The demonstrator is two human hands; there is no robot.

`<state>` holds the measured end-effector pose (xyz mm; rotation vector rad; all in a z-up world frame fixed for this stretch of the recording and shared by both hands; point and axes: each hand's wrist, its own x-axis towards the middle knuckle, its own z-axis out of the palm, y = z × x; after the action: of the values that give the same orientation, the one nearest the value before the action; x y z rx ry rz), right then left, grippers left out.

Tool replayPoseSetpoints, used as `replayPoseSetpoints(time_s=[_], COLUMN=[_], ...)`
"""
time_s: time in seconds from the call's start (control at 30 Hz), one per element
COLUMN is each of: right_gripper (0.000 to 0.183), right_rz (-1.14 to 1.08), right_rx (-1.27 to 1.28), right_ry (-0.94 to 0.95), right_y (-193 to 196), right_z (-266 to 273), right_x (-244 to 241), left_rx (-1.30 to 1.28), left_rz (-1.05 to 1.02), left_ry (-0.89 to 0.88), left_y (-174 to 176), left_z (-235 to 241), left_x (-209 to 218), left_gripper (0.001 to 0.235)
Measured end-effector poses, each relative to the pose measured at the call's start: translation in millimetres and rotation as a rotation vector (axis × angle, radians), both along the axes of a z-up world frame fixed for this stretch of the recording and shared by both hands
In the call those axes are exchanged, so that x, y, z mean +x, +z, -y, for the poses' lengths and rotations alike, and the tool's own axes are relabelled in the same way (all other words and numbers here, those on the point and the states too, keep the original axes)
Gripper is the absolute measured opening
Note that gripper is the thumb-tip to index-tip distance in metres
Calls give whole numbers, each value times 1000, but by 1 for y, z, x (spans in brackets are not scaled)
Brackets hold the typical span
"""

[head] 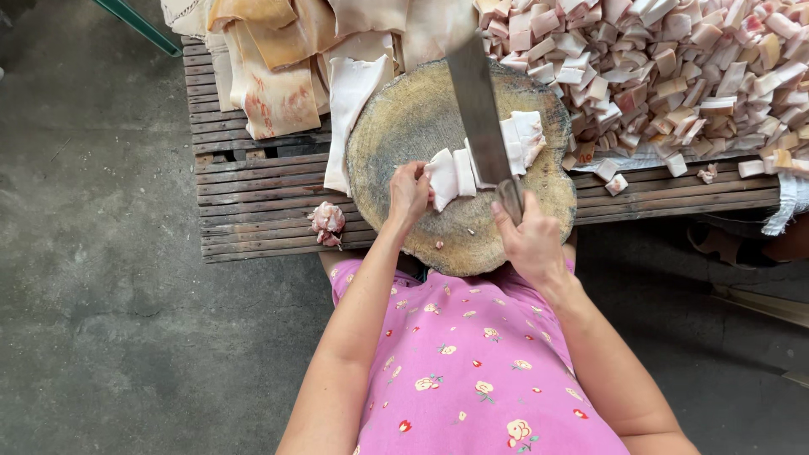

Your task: The person uses a cleaver to chop large pieces of animal skin and fat into small cubes on a wooden cutting board.

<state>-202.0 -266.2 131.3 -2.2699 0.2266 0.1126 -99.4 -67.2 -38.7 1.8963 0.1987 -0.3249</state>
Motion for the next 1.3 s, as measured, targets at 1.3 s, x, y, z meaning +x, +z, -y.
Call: replayPoseSetpoints(time_s=[1.3], right_gripper=[43], right_rz=[-329], right_rx=[-340], right_ry=[-86], right_y=[-83], right_z=[43], right_x=[-11], left_rx=[-205], left_rz=[-217], left_ry=[33], left_y=[1], left_z=[-20], left_x=[-1], left_gripper=[52])
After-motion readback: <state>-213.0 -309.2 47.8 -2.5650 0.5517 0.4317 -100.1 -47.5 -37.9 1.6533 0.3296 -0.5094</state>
